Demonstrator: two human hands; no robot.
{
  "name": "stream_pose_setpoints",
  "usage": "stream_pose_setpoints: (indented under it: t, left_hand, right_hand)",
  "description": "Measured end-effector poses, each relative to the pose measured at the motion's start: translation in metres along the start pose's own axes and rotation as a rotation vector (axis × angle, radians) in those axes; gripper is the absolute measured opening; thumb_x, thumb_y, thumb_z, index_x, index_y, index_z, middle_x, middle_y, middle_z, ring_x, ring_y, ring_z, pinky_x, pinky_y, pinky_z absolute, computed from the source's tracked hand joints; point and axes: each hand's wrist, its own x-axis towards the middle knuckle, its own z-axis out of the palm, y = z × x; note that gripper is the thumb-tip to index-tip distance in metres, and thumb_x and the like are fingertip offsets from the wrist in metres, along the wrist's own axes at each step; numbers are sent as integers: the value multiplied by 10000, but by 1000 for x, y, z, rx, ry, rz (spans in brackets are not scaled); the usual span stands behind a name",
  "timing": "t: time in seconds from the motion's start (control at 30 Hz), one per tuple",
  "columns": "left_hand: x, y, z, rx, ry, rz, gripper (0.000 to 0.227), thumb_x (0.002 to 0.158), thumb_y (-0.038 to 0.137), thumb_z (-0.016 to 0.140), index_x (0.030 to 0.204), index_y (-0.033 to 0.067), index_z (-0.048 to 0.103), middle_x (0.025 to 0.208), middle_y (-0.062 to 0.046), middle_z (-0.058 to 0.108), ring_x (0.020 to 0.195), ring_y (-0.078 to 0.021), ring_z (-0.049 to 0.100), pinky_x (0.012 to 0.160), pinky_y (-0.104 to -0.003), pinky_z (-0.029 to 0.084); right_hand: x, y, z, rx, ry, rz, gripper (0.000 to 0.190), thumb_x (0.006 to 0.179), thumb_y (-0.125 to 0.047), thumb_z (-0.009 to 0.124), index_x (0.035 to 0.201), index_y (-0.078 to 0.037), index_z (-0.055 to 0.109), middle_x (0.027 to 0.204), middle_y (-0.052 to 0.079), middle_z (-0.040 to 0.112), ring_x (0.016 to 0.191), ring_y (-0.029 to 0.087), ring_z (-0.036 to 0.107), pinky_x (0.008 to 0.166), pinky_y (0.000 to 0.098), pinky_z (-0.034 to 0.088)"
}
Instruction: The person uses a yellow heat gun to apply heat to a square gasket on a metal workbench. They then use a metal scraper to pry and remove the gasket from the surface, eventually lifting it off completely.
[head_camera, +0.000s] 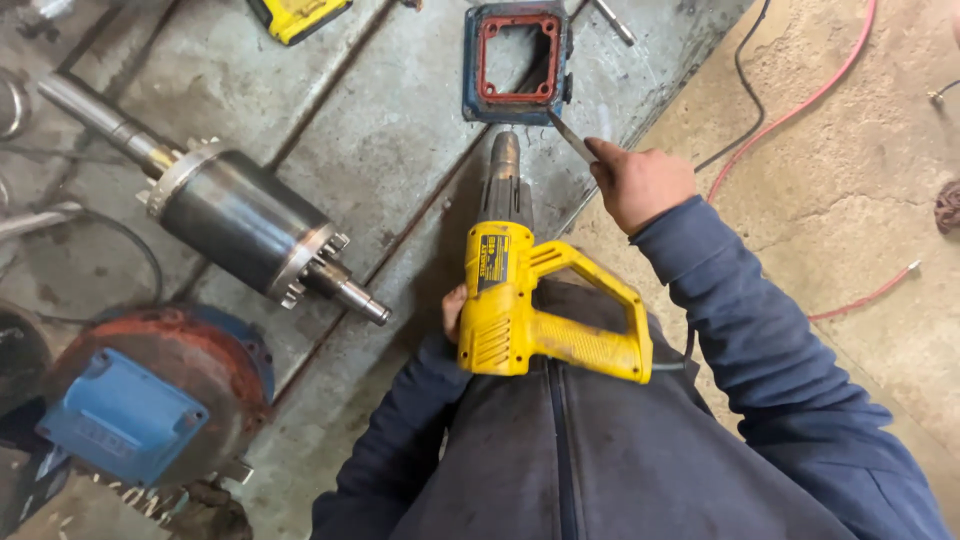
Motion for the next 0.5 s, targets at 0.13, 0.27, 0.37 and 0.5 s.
stream_pose_setpoints:
  t: [0.13,0.27,0.37,0.5]
  left_hand:
    - [-8,44,83,-24,-88,-105,629,1022,372,445,1394,-122,561,1314,-259,672,1167,-343,689,1074,-470,546]
    - [-13,66,105,-48,-61,-178,651,986,407,476,1403,-89,538,1320,-245,661,1182,-339,683,1067,-467,541]
    - [-1,93,116,-133,-116,-322,693,1004,464,489,1418,-90,533,1343,-234,654,1206,-332,673,1089,-458,530]
    - [10,125,111,-72,-149,-435,685,1004,463,519,1426,-77,531,1348,-219,651,1203,-328,664,1081,-464,524]
  right_hand:
    - [-2,-7,1,-145,-33,15,357,995,-343,602,1337,-284,684,692,172,676,612,395,671,540,526,526]
    - [-6,-12,17,-197,-56,29,397,1005,-298,575,1393,-264,649,656,174,660,576,393,662,505,521,514]
    - [-4,-23,15,-185,-39,61,411,991,-286,577,1394,-256,646,651,178,660,573,397,658,499,525,508]
    - [-3,-38,21,-168,-55,120,414,981,-296,583,1388,-258,641,649,182,661,568,401,657,504,534,509]
